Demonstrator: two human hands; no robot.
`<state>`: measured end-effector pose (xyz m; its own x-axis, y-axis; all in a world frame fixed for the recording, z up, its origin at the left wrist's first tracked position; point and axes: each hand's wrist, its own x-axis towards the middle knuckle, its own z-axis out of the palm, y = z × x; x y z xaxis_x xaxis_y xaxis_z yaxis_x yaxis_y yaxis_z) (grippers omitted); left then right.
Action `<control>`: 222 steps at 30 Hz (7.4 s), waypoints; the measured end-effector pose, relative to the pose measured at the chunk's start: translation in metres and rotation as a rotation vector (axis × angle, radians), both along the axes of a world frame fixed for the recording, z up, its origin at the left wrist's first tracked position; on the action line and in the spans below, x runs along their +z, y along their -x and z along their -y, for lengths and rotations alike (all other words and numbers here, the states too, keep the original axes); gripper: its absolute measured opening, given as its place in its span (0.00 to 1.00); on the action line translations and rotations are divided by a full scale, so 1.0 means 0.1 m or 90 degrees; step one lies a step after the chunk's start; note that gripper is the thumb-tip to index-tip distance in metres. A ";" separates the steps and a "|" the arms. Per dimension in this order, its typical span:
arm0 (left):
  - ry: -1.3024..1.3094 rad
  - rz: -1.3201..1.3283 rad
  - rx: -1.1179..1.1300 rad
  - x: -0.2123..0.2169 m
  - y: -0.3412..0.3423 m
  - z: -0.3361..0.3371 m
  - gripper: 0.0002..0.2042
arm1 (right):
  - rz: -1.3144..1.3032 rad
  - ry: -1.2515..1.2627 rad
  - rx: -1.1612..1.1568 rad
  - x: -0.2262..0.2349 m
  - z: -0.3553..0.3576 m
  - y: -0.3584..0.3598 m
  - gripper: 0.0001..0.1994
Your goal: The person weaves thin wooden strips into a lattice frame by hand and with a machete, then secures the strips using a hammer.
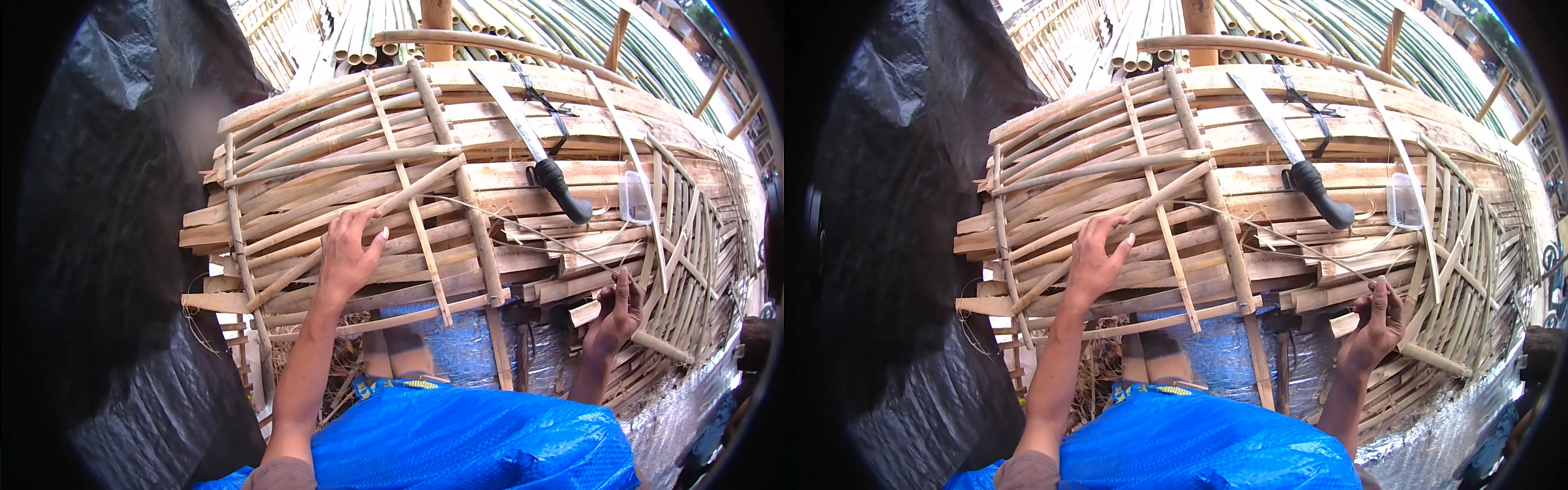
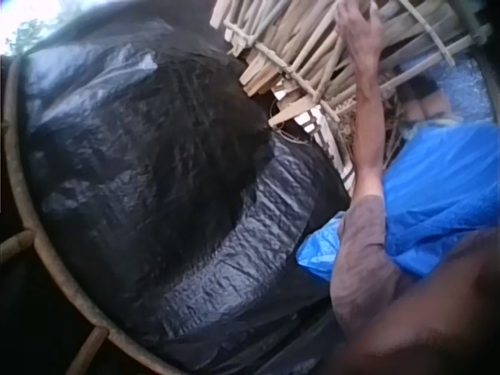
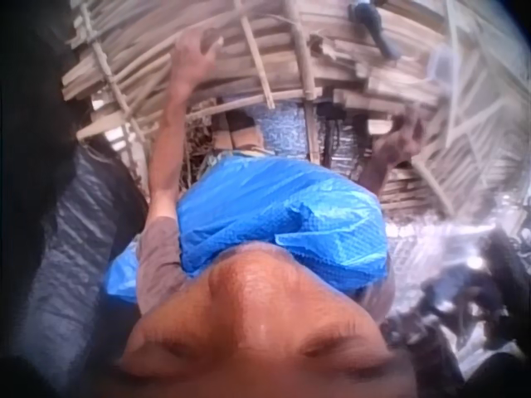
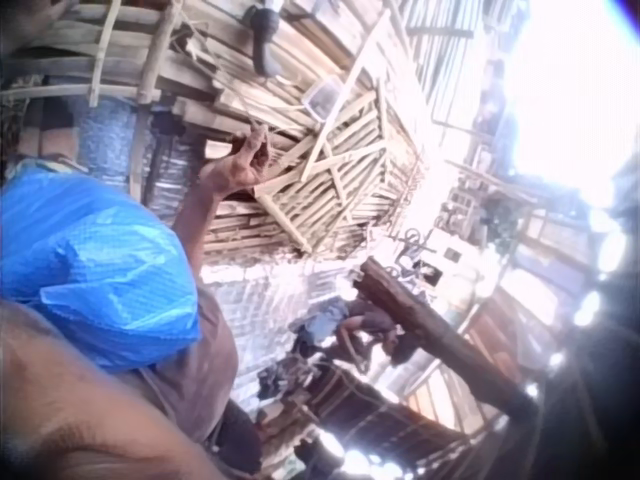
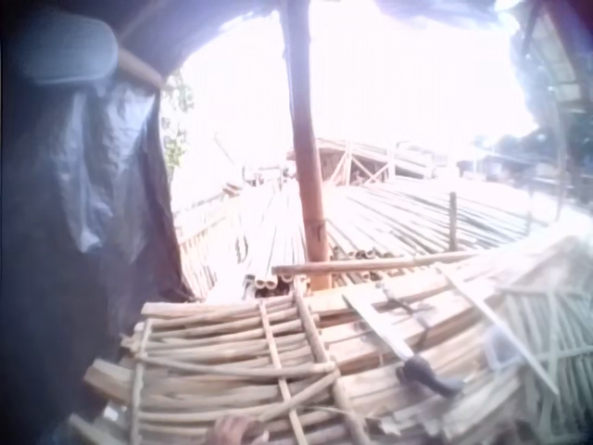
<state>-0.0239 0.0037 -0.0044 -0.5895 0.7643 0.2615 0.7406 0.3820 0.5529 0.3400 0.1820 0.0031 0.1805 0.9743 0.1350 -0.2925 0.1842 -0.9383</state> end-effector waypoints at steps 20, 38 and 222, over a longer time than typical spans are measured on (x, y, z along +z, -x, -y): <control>0.025 0.079 0.039 0.01 0.09 -0.11 0.21 | -0.079 0.231 0.118 -0.33 -0.06 -0.16 0.06; 0.004 -0.041 0.091 -0.02 0.27 -0.36 0.16 | -0.105 0.307 0.165 -0.58 0.16 0.23 0.06; -0.189 0.985 -0.250 0.68 -1.10 0.01 0.25 | 0.665 -0.835 0.466 0.43 -0.19 0.68 0.32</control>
